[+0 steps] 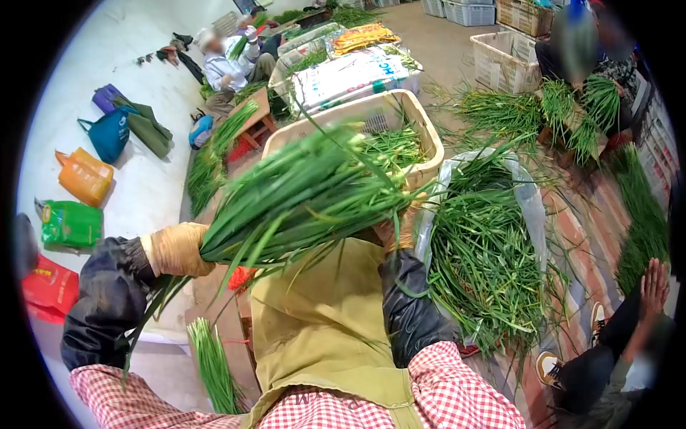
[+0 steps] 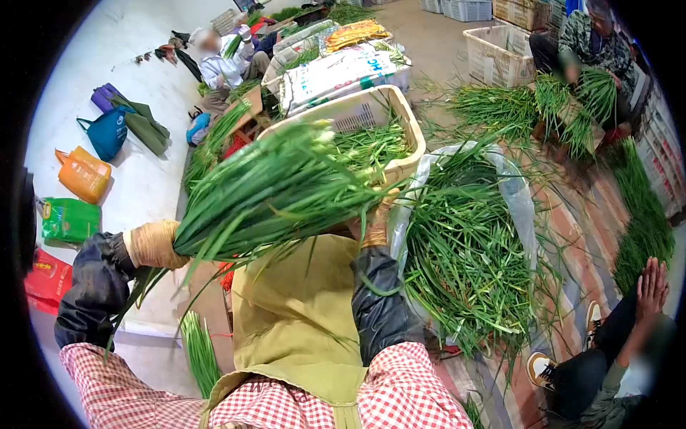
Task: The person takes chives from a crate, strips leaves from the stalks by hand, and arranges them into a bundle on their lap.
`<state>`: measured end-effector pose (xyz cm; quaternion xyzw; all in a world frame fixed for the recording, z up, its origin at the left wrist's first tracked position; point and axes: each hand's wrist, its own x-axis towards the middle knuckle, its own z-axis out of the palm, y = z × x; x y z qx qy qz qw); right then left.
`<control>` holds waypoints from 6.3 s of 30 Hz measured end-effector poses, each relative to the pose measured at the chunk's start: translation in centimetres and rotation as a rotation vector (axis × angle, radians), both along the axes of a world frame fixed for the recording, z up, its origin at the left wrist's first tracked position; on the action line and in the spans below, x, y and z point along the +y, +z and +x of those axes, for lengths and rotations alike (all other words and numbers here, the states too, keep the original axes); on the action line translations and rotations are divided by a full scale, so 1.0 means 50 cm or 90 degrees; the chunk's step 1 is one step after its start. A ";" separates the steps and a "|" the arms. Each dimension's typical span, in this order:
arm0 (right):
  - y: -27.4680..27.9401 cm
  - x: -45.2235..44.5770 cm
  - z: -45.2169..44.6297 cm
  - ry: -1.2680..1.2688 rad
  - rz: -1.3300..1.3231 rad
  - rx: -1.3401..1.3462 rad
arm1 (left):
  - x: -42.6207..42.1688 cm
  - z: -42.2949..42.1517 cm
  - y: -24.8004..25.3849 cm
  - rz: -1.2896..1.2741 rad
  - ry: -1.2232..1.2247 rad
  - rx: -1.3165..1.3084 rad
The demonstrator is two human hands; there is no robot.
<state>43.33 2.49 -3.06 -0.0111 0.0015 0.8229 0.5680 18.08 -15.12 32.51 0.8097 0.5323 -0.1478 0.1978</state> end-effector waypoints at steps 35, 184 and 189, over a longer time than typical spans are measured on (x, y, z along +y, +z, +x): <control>0.200 -0.179 0.300 0.451 0.243 -0.908 | -0.285 -0.039 -0.423 0.273 0.178 0.017; 0.332 0.063 0.325 -0.204 -0.024 -0.178 | 0.199 0.324 -0.327 -0.324 0.134 -0.702; 0.189 0.089 0.485 -0.346 -0.044 -0.334 | 0.195 0.265 -0.271 -0.250 0.251 -0.847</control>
